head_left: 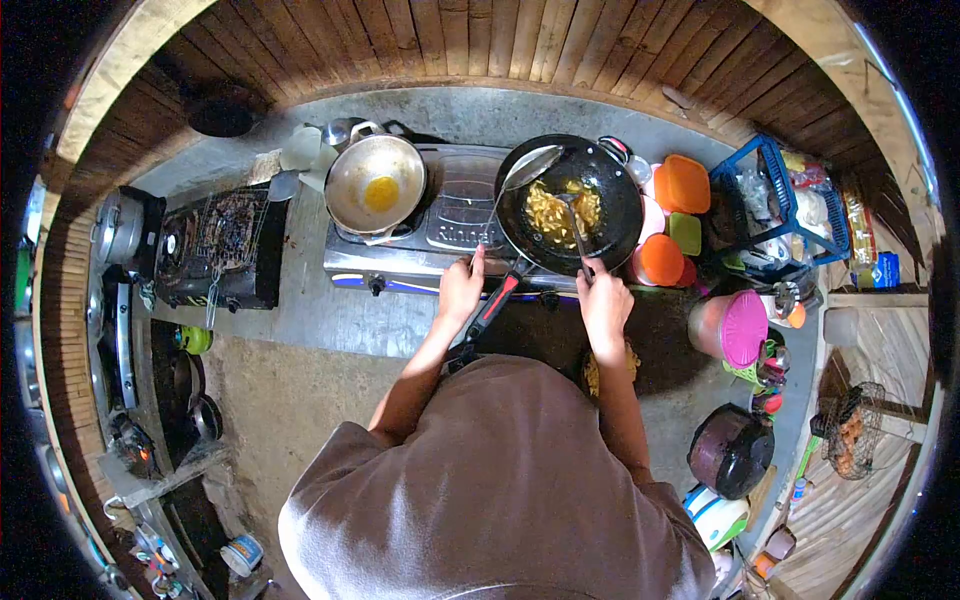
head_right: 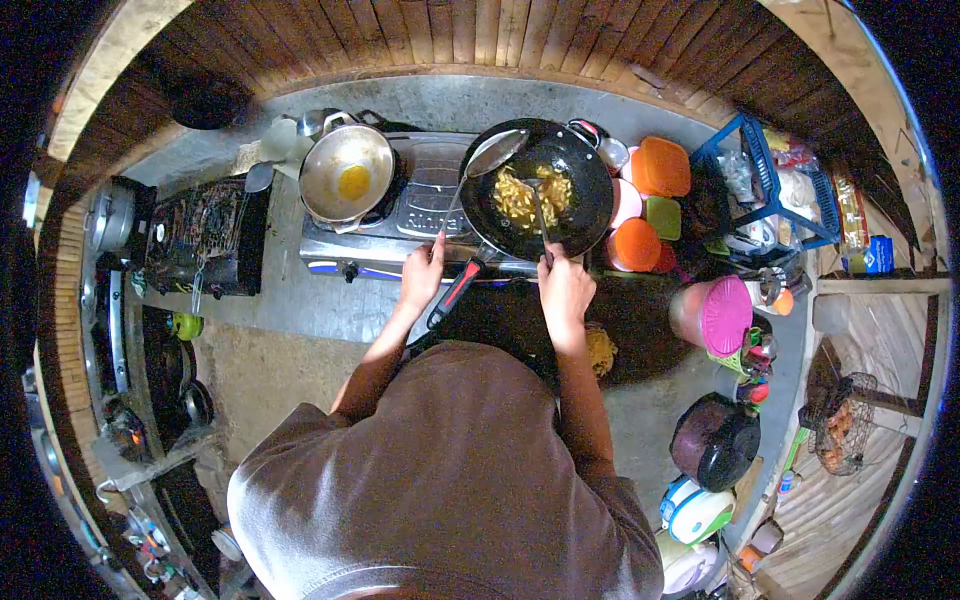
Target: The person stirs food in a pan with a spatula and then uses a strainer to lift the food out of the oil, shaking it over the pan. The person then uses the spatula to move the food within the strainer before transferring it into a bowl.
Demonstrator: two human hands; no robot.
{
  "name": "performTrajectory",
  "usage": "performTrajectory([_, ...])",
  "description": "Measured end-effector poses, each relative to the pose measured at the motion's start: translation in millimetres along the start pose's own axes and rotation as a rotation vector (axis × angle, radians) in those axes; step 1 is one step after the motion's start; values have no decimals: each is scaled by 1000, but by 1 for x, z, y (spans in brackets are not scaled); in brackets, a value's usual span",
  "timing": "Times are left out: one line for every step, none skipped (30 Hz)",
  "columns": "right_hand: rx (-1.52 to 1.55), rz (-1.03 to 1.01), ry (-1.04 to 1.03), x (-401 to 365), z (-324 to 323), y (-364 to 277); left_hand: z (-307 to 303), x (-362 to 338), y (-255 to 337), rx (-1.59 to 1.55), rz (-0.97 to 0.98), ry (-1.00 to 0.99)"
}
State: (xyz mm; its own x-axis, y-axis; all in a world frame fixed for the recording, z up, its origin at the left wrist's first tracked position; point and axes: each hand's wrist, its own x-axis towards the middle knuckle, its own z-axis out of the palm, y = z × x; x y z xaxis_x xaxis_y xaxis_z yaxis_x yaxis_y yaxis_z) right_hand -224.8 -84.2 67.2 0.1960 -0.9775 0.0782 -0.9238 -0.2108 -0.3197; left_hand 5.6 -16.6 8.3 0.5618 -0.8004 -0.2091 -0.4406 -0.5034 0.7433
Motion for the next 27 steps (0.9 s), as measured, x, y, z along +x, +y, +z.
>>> performTrajectory([-5, 25, -17, -6, -1, -2, -2, -1, 1, 2, 5, -4])
performTrajectory([-3, 19, -17, -13, -5, -4, -3, -4, 2, -6, 6, 4])
performTrajectory([-4, 26, -17, -20, -9, -5, -4, -6, 3, -14, 7, 12])
performTrajectory([-9, 31, -40, -26, -13, -7, 0, -6, -3, -12, 20, 21])
performTrajectory([-15, 35, -61, -32, -15, -8, 0, -6, -6, -12, 23, 17])
performTrajectory([-9, 36, -53, -38, -15, -7, -1, -6, -7, -3, 26, -5])
performTrajectory([-10, 41, -50, -43, -15, -6, -2, -7, -8, 7, 27, -28])
performTrajectory([-7, 38, -40, -49, -16, -5, -1, -9, -9, 7, 30, -32])
performTrajectory([-5, 35, -29, -53, -16, -4, -2, -11, -8, 1, 33, -33])
performTrajectory([-16, 49, -42, -58, -14, -2, -3, -13, -6, -5, 36, -34])
performTrajectory([-18, 54, -39, -62, -14, 0, -3, -14, -4, -6, 41, -38])
performTrajectory([-2, 63, -34, -67, -14, 0, -4, -16, -3, -21, 43, -42])
performTrajectory([13, 71, -30, -71, -15, 1, -4, -18, -2, -35, 43, -46])
performTrajectory([12, 75, -31, -74, -15, 2, -4, -19, -2, -35, 44, -50])
performTrajectory([0, 84, -47, -77, -15, 2, -4, -19, -2, -36, 44, -60])
performTrajectory([-11, 94, -63, -80, -15, 3, -4, -19, -2, -36, 44, -72])
performTrajectory([-11, 102, -64, -83, -16, 3, -2, -19, -4, -33, 46, -79])
performTrajectory([9, 102, -57, -84, -16, 3, 0, -19, -7, -52, 68, -62])
performTrajectory([29, 100, -51, -86, -18, 3, 3, -19, -10, -71, 89, -43])
performTrajectory([30, 102, -52, -89, -21, 3, 4, -18, -13, -64, 107, -33])
performTrajectory([63, 98, -28, -92, -25, 3, 2, -18, -11, -63, 107, -30])
performTrajectory([95, 95, -6, -95, -29, 3, -2, -19, -9, -63, 101, -37])
performTrajectory([96, 94, -6, -97, -34, 3, -4, -19, -7, -63, 96, -47])
performTrajectory([157, 85, -4, -99, -41, 4, -4, -18, -7, -64, 96, -47])
performTrajectory([217, 78, -2, -101, -47, 4, -5, -17, -7, -59, 87, -46])
performTrajectory([184, 83, -25, -102, -53, 5, -6, -15, -7, -54, 78, -44])
performTrajectory([184, 85, -23, -103, -54, 6, -6, -13, -9, -54, 81, -46])
